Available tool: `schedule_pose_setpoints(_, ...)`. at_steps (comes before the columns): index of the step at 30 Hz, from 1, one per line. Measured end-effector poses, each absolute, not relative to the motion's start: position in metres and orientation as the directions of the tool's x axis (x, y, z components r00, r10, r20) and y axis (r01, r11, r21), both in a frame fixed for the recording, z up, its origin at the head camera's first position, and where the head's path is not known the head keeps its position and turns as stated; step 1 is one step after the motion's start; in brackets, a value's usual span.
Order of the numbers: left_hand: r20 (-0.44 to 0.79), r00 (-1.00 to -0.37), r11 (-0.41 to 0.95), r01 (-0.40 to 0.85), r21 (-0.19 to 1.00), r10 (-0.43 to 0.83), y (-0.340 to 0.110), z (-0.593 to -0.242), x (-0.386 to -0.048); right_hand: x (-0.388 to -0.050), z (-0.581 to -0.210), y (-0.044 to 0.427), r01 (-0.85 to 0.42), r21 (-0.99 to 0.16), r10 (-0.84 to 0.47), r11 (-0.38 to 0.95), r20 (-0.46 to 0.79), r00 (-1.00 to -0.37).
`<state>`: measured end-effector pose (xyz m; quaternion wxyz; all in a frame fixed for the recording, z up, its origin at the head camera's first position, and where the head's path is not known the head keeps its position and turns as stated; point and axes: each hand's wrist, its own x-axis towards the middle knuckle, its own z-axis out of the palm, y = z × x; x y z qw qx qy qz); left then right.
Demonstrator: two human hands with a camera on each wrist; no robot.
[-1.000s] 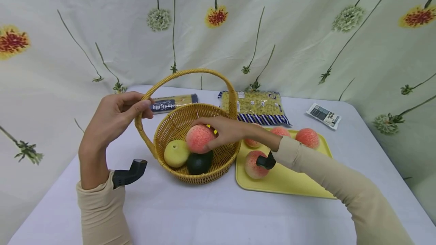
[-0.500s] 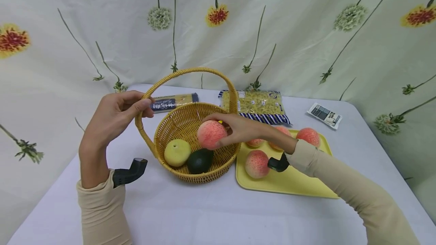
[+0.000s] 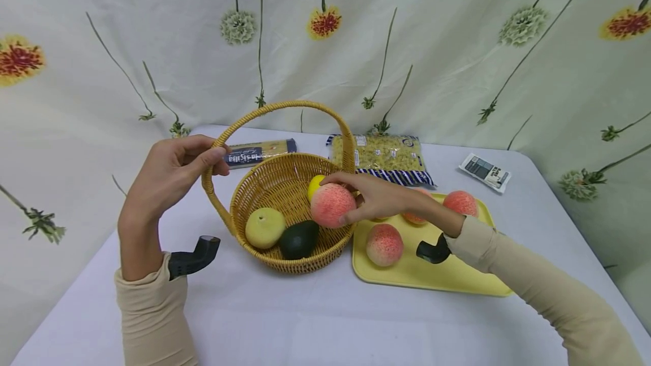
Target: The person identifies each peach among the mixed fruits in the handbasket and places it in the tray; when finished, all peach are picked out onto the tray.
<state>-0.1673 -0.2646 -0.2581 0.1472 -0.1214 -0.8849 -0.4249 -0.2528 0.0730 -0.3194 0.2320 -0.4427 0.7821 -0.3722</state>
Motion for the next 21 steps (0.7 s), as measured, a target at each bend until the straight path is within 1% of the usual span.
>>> schedule_pose_setpoints(5,0.354,-0.932,0.609,0.327,0.723,0.080,-0.265,-0.258,-0.168,-0.248,-0.320,0.082,-0.543,-0.763,-0.858,0.350,-0.028,-0.513)
schedule_pose_setpoints(13,0.352,-0.932,0.612,0.326,0.720,0.082,-0.264,-0.259,-0.169,-0.244,-0.321,0.095,-0.514,-0.790,-0.858,0.333,-0.028,-0.512)
schedule_pose_setpoints(21,0.359,-0.929,0.620,0.335,0.709,0.092,-0.265,-0.258,-0.167,-0.237,-0.324,0.109,-0.539,-0.767,-0.848,0.347,-0.011,-0.530)
